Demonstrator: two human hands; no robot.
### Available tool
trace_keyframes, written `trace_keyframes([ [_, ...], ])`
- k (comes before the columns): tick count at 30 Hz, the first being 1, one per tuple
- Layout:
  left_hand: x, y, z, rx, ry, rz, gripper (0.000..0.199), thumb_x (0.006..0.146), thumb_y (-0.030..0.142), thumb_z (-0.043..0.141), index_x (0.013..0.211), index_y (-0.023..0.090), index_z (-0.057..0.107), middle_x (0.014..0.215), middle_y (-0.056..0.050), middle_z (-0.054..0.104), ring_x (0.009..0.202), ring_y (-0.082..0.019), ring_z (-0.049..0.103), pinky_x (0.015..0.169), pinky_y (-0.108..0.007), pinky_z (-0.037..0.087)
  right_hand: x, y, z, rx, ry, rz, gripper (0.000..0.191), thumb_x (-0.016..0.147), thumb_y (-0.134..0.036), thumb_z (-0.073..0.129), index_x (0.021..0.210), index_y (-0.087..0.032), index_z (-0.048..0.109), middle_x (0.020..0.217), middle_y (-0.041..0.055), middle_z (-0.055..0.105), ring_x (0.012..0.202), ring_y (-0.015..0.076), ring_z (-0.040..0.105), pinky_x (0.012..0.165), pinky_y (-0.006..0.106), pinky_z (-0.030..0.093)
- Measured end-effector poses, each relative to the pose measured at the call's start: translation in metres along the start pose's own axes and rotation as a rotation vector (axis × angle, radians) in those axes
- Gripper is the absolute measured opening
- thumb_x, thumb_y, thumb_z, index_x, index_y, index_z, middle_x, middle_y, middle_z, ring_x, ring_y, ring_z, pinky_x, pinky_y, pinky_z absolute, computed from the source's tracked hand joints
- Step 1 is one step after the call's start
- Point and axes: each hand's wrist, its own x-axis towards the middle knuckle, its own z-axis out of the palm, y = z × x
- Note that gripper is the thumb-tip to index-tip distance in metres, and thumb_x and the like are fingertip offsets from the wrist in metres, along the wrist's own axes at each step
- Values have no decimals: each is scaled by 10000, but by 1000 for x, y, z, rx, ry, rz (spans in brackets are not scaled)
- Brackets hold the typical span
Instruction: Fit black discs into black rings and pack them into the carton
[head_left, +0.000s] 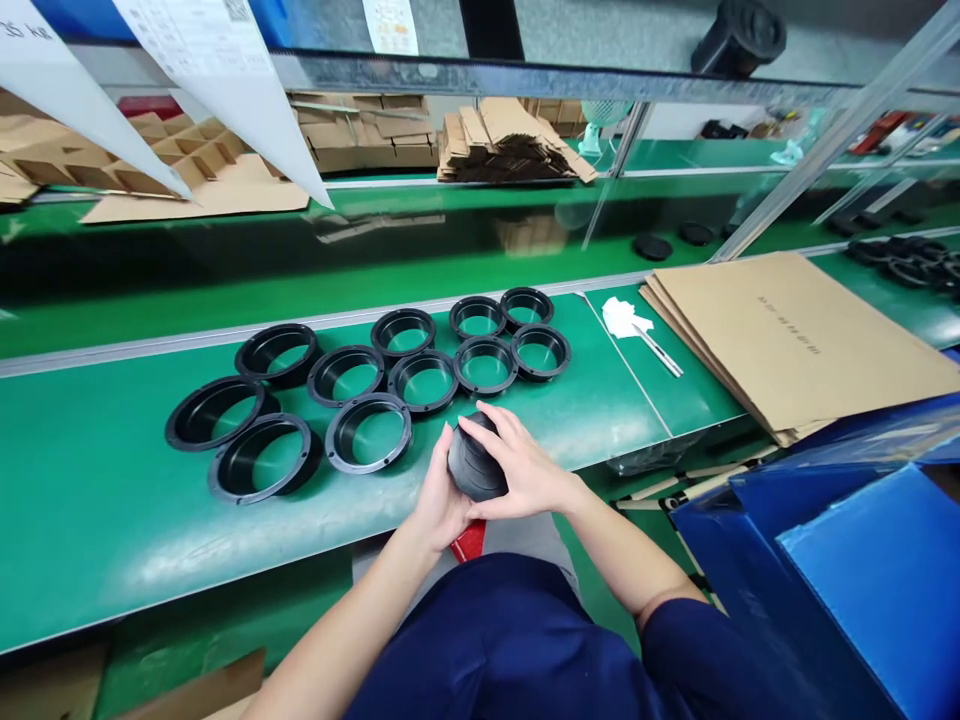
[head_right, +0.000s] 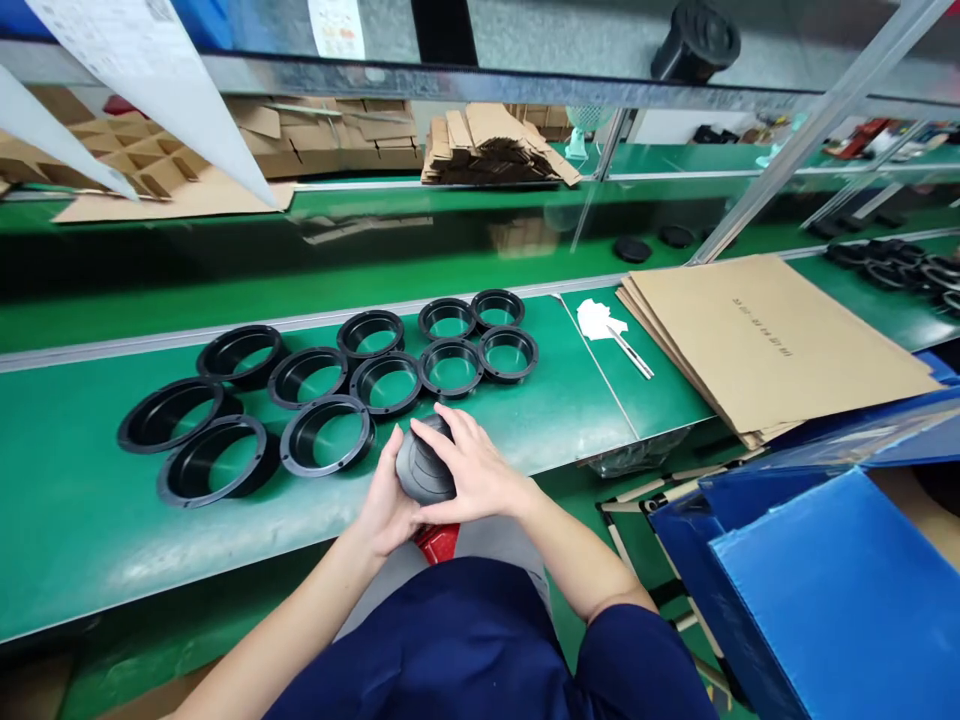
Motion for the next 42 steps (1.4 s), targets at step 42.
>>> trace_keyframes([
  [42,34,-10,-52,797,-71,399,458,888,509,689,1171,153,631,1064,-118,718,1000,-242,696,991,-405,532,-6,126,-89,-429,508,727,753,990,-639,376,1477,-76,485,1547,224,405,1450,366,325,1188,583,256],
])
